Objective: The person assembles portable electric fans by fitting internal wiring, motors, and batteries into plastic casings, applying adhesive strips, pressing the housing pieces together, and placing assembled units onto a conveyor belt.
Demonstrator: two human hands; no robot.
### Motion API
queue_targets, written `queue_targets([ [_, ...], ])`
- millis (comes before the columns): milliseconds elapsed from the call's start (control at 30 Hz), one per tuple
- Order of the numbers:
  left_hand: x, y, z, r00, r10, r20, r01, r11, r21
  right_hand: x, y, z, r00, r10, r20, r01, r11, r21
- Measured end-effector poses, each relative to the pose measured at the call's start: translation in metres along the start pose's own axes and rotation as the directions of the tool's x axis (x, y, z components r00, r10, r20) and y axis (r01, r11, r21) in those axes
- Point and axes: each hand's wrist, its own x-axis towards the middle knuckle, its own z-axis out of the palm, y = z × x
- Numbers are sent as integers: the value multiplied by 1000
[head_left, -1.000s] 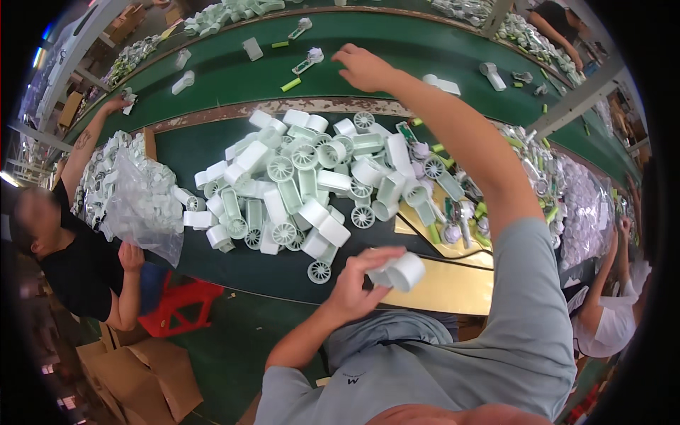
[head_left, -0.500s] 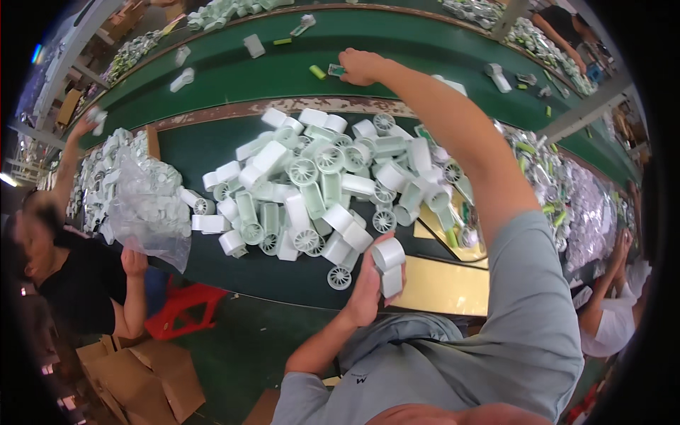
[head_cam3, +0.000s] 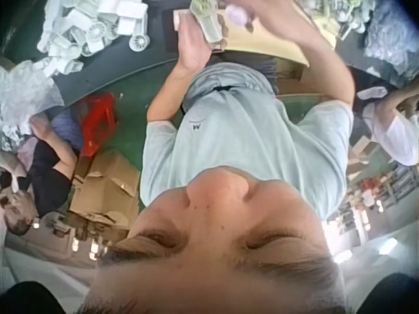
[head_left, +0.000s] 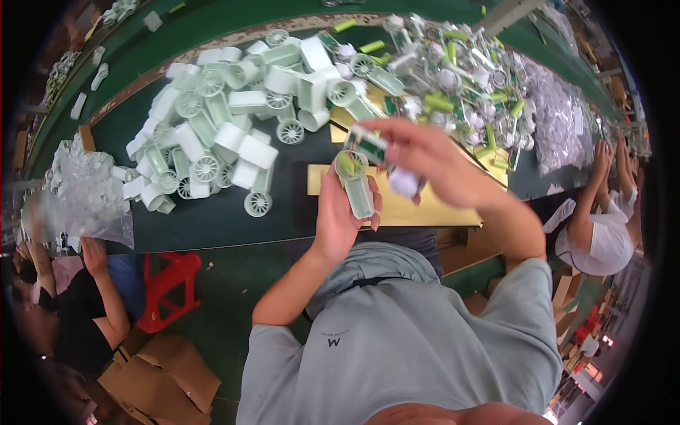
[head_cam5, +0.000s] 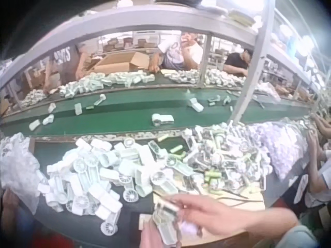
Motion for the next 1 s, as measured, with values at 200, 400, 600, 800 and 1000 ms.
queue_targets([
  [200, 0, -22, 8, 985, -63, -161, 72, 996, 49, -55, 72, 34, 894, -412, -178, 342, 882, -325],
  [400, 7, -21, 9, 983, 79, -168, -39, 973, 226, -75, 103, 50, 827, -501, -254, 375, 829, -415],
  [600, 5, -14, 9, 982, 78, -174, -28, 961, 273, -73, 100, 46, 854, -462, -240, 360, 857, -370],
  [800, 0, -5, 2, 986, 122, -115, -93, 968, 233, -71, 104, 48, 870, -427, -246, 329, 875, -354],
  [1000, -1, -2, -4, 982, 181, -46, -152, 917, 368, -67, 106, 52, 851, -474, -226, 374, 849, -374],
])
